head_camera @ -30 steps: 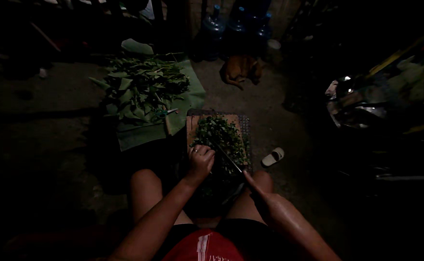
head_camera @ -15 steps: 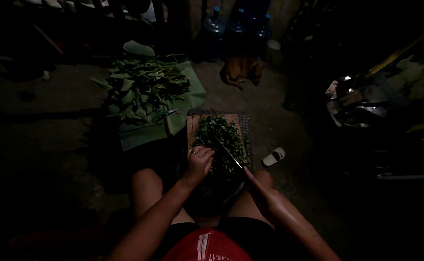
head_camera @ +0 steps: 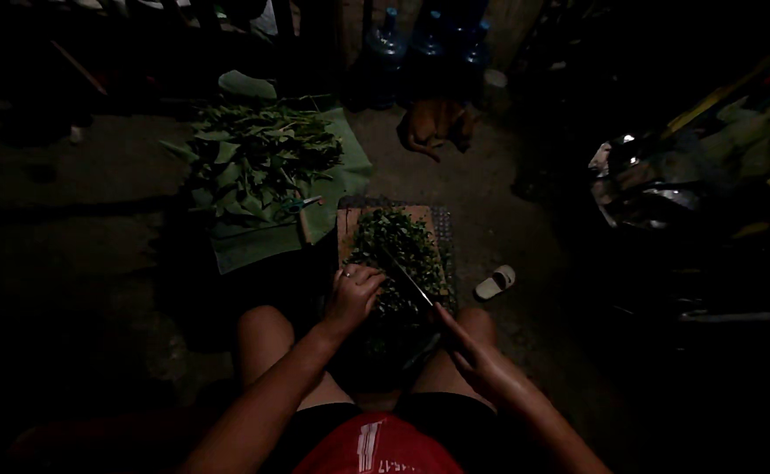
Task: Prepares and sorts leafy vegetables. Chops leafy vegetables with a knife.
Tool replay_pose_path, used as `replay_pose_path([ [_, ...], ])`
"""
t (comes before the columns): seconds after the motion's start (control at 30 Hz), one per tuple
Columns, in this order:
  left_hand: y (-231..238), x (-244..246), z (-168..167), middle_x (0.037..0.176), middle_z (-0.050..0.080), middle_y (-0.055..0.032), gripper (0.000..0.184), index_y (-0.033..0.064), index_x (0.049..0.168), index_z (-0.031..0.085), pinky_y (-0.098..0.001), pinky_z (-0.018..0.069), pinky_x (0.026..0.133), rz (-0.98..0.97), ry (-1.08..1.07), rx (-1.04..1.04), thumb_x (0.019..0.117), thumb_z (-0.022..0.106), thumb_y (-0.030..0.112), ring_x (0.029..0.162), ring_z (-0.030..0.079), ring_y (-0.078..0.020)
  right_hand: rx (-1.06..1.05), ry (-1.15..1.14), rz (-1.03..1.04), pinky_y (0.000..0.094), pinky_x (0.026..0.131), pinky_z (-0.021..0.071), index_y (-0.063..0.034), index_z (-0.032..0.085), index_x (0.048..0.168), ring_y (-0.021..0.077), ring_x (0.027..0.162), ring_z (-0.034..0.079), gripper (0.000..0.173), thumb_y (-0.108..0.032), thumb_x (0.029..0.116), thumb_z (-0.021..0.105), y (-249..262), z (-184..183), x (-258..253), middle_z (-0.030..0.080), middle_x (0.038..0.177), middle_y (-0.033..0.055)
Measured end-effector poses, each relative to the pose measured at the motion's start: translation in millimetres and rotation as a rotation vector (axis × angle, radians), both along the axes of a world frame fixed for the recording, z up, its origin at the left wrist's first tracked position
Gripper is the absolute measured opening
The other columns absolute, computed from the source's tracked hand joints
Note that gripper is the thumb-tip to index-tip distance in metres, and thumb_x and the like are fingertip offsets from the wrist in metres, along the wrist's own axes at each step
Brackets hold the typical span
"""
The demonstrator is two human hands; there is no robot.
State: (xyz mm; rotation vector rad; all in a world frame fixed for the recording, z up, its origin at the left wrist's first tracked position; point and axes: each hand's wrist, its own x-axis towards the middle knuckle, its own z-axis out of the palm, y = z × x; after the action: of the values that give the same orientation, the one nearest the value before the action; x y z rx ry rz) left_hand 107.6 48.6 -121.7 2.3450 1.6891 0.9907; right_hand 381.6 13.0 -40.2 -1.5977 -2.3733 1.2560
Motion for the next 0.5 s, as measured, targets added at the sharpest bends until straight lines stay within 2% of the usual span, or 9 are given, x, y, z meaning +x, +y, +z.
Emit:
replay_pose_path([
  [0.07, 7.4, -0.3, -5.0, 0.111, 0.073, -0.0144, 0.019, 0.0079, 0.112, 0.077, -0.054, 0.0548, 0.091, 0.002, 0.023, 0.102, 0.0947, 0.068, 0.009, 0.107, 0.068, -0.0356, 0.036, -0.024, -0.022, 0.0433, 0.078, 0.0568, -0.0318, 0.01, 0.166, 0.0219, 0.084, 0.068, 0.068, -0.018, 0.1088, 0.044, -1.3, 8.4, 4.2, 0.066, 0.127, 0.0138],
  [0.13, 16.6, 0.1, -5.9, 0.106, 0.073, -0.0162, 0.017, 0.0056, 0.107, 0.077, -0.0523, 0.0578, 0.086, 0.001, 0.046, 0.177, 0.0913, 0.07, 0.007, 0.101, 0.07, -0.0364, 0.075, -0.072, -0.049, 0.0439, 0.073, 0.0564, -0.0334, 0.01, 0.165, 0.023, 0.077, 0.066, 0.067, -0.021, 0.1092, 0.044, -4.4, 17.2, 7.1, 0.069, 0.113, 0.0153],
  [0.2, 23.8, 1.8, -0.6, 0.102, 0.074, -0.0174, 0.015, 0.0026, 0.103, 0.077, -0.0516, 0.059, 0.083, 0.023, 0.01, 0.193, 0.089, 0.071, 0.005, 0.098, 0.071, -0.0369, 0.095, -0.086, -0.058, 0.0435, 0.071, 0.0561, -0.0345, 0.009, 0.165, 0.023, 0.074, 0.066, 0.068, -0.021, 0.1091, 0.045, -7.3, 23.6, 11.5, 0.07, 0.107, 0.0158],
  [0.27, 27.6, 5.4, 9.6, 0.105, 0.074, -0.0181, 0.017, -0.0001, 0.105, 0.076, -0.0518, 0.0583, 0.088, 0.057, -0.081, 0.112, 0.09, 0.069, 0.003, 0.102, 0.071, -0.0362, 0.122, -0.063, -0.064, 0.0437, 0.073, 0.0569, -0.0331, 0.01, 0.166, 0.0229, 0.076, 0.067, 0.067, -0.02, 0.1089, 0.045, -10.2, 26.4, 15.8, 0.07, 0.11, 0.0155],
  [0.33, 29.4, 12.7, 17.8, 0.112, 0.073, -0.0173, 0.02, -0.0004, 0.111, 0.074, -0.0516, 0.0558, 0.095, 0.059, -0.172, 0.013, 0.0942, 0.066, 0.004, 0.109, 0.07, -0.0344, 0.141, -0.044, -0.082, 0.0476, 0.075, 0.0571, -0.0314, 0.012, 0.166, 0.0269, 0.079, 0.069, 0.067, -0.019, 0.1088, 0.045, -11.9, 29.6, 17.0, 0.07, 0.11, 0.018],
  [0.43, 31.8, 23.3, 12.6, 0.104, 0.075, -0.015, 0.015, 0.0013, 0.106, 0.074, -0.0501, 0.0578, 0.089, 0.045, -0.135, 0.071, 0.0932, 0.068, 0.005, 0.102, 0.072, -0.0334, 0.16, -0.075, -0.086, 0.0454, 0.071, 0.0568, -0.0364, 0.01, 0.165, 0.0241, 0.073, 0.067, 0.068, -0.022, 0.1088, 0.045, -11.5, 31.9, 18.8, 0.071, 0.105, 0.0149],
  [0.5, 28.9, 19.3, 15.2, 0.103, 0.076, -0.014, 0.014, 0.003, 0.104, 0.076, -0.0531, 0.0562, 0.091, 0.048, -0.091, 0.055, 0.0917, 0.069, 0.005, 0.104, 0.071, -0.0348, 0.163, -0.081, -0.085, 0.0457, 0.07, 0.0563, -0.0359, 0.01, 0.165, 0.024, 0.072, 0.066, 0.068, -0.022, 0.1085, 0.045, -11.7, 34.0, 19.3, 0.071, 0.102, 0.0146],
])
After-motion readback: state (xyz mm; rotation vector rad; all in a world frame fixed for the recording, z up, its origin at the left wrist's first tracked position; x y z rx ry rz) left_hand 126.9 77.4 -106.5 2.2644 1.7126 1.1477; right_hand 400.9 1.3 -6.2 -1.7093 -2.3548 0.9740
